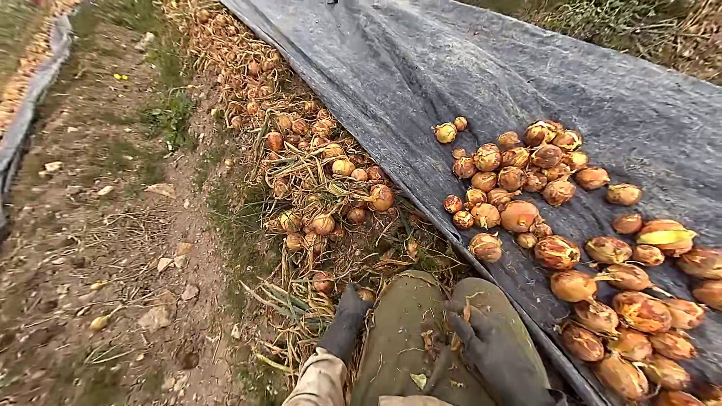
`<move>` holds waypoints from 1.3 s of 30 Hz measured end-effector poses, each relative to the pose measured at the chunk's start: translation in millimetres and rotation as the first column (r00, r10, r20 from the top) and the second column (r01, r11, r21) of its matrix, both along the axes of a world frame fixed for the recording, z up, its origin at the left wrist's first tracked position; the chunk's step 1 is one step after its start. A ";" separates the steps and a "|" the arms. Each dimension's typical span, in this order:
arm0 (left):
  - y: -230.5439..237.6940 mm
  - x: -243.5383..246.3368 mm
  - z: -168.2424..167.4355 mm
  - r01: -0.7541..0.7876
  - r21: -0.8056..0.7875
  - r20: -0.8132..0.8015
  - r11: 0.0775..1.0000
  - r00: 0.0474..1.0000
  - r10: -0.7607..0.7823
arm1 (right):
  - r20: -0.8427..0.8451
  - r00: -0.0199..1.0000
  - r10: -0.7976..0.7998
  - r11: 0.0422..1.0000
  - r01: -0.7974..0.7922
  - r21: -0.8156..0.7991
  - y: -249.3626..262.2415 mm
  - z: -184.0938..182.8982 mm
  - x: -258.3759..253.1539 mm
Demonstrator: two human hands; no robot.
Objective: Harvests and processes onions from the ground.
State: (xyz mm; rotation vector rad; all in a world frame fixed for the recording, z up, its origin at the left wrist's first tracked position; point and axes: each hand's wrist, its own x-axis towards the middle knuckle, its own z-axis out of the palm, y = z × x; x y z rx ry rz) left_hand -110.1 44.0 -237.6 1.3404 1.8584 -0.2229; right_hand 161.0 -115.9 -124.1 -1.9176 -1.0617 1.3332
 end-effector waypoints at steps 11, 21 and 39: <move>-66.2 1.1 184.3 0.050 0.706 0.580 0.707 0.532 -0.617 | -0.310 0.935 0.171 0.964 -0.093 0.249 17.5 49.8 -53.3; -125.0 18.9 223.9 0.173 0.078 0.564 0.982 0.804 -0.187 | 0.177 0.984 -0.010 0.683 -0.123 0.720 -1.8 37.7 -55.3; -96.4 95.1 238.6 0.843 0.094 -0.010 0.530 0.534 -0.846 | -0.406 0.894 -0.188 0.973 0.226 0.049 -39.2 11.8 -46.9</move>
